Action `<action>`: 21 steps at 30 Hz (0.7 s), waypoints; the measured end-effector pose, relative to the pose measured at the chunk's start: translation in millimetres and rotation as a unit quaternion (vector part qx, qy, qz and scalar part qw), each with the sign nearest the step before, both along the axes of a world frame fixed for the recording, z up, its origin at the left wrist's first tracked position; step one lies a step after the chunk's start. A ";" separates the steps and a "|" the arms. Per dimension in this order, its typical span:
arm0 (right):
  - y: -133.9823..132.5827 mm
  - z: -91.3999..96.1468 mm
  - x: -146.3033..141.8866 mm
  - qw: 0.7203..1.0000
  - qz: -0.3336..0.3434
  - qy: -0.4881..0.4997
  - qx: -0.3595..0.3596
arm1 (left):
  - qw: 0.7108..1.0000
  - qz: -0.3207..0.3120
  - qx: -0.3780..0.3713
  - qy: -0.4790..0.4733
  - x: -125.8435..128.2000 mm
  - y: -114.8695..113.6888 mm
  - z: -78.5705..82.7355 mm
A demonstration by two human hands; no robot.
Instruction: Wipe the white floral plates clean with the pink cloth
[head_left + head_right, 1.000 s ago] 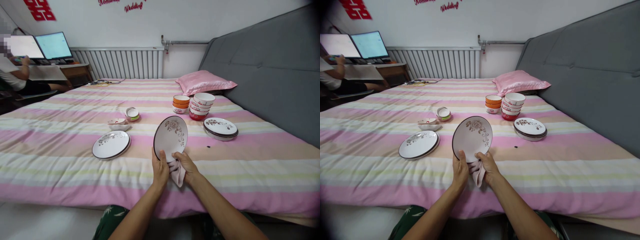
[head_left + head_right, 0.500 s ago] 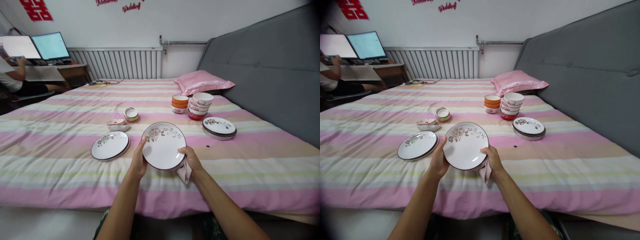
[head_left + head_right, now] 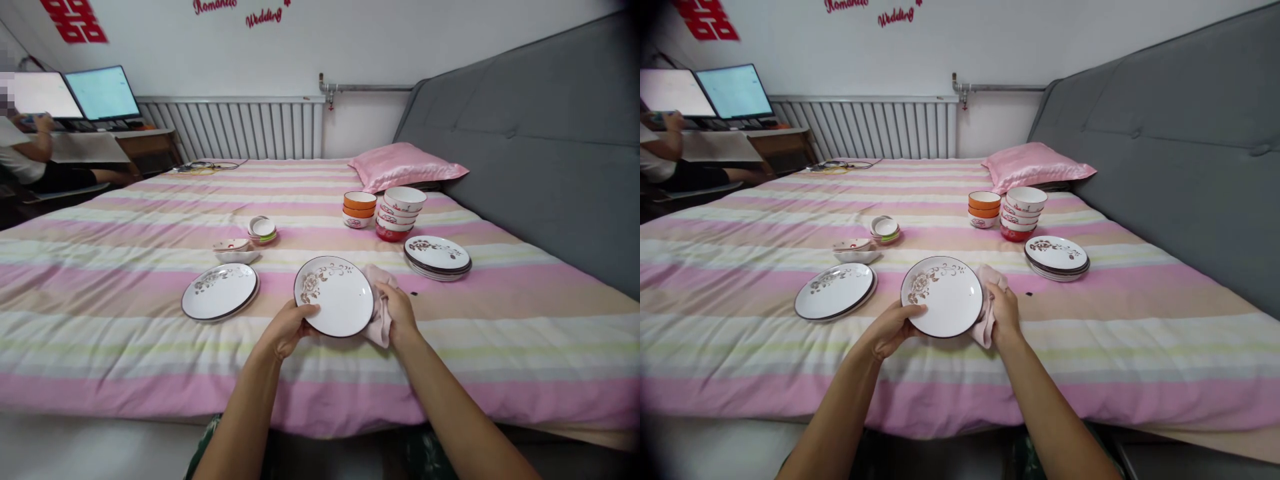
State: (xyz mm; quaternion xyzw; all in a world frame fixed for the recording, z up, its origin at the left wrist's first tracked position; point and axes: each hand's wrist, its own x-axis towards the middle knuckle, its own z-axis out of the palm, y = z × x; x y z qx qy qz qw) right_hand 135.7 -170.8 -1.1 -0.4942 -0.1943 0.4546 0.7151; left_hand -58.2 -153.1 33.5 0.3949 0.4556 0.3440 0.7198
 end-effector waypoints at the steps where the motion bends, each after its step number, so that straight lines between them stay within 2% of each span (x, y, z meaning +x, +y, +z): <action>1: 0.6 -2.4 1.9 0.999 -0.032 -0.022 -0.024 | 1.000 0.010 0.000 0.001 0.3 0.5 -0.2; 3: -0.1 -5.1 2.9 0.992 -0.072 -0.103 -0.030 | 1.000 0.023 -0.002 0.000 0.6 1.2 -0.2; 5: -2.6 -5.2 0.5 0.968 -0.055 -0.245 0.025 | 1.000 0.028 -0.001 0.000 0.9 1.4 0.2; 7: -5.9 -4.5 -3.8 0.909 -0.007 -0.408 0.080 | 1.000 0.028 0.004 0.002 1.4 1.1 0.6; 9: -8.5 -5.2 -8.1 0.828 0.049 -0.549 0.101 | 0.999 0.030 0.010 0.007 1.9 1.0 0.9; 11: -9.2 -7.9 -11.2 0.757 0.090 -0.641 0.089 | 0.999 0.037 0.015 0.013 2.2 1.2 0.8; 13: -8.4 -11.5 -12.8 0.715 0.110 -0.687 0.068 | 0.999 0.045 0.018 0.016 2.5 1.7 0.4; 16: -6.9 -14.5 -14.2 0.688 0.128 -0.712 0.046 | 0.998 0.054 0.021 0.001 3.2 2.5 -0.5; 21: -9.8 -10.8 -19.5 0.674 0.148 -0.722 0.053 | 0.993 0.106 0.027 -0.048 5.2 3.7 -2.1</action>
